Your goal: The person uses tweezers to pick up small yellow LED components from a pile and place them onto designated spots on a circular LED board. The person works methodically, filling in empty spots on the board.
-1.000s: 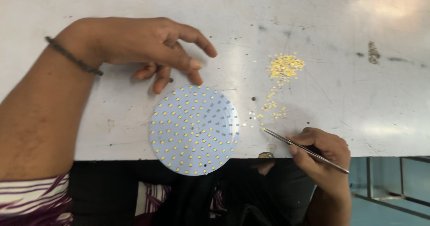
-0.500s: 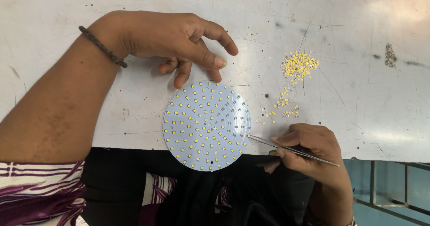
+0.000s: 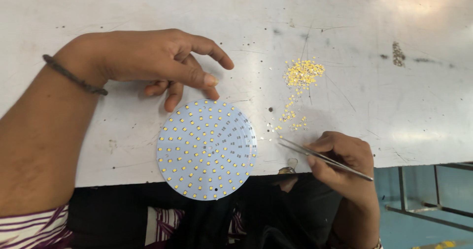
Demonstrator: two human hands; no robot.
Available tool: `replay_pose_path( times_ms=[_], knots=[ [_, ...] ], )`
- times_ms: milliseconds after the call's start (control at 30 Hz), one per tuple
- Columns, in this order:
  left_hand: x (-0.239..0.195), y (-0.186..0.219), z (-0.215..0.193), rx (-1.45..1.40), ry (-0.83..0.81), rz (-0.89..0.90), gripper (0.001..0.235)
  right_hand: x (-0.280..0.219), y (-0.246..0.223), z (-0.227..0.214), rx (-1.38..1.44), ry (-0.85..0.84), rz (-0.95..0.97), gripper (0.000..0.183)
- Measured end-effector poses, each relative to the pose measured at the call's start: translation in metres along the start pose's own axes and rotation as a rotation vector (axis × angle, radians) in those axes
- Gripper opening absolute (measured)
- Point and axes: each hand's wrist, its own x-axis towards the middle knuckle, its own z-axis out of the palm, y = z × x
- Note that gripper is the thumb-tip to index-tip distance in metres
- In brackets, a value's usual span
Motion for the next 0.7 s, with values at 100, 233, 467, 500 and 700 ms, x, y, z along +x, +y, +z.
replay_pose_path(
  times_ms=[100,233,467,500,700],
  knots=[
    [0.000,0.000,0.001,0.007,0.024,-0.008,0.072,-0.003,0.005,-0.004,-0.002,0.024,-0.022,0.014],
    [0.001,0.003,0.003,0.020,0.051,-0.049,0.072,-0.003,0.009,-0.003,-0.035,0.022,-0.021,0.013],
    [0.002,0.002,0.003,0.018,0.037,-0.038,0.071,-0.003,0.005,-0.002,-0.050,0.010,-0.040,0.012],
    [0.002,0.001,0.002,0.015,0.013,-0.012,0.071,-0.002,0.003,-0.001,-0.050,0.003,-0.044,0.012],
    [-0.001,-0.008,0.001,0.002,-0.018,0.085,0.068,-0.004,-0.016,0.023,0.202,-0.171,-0.107,0.007]
  ],
)
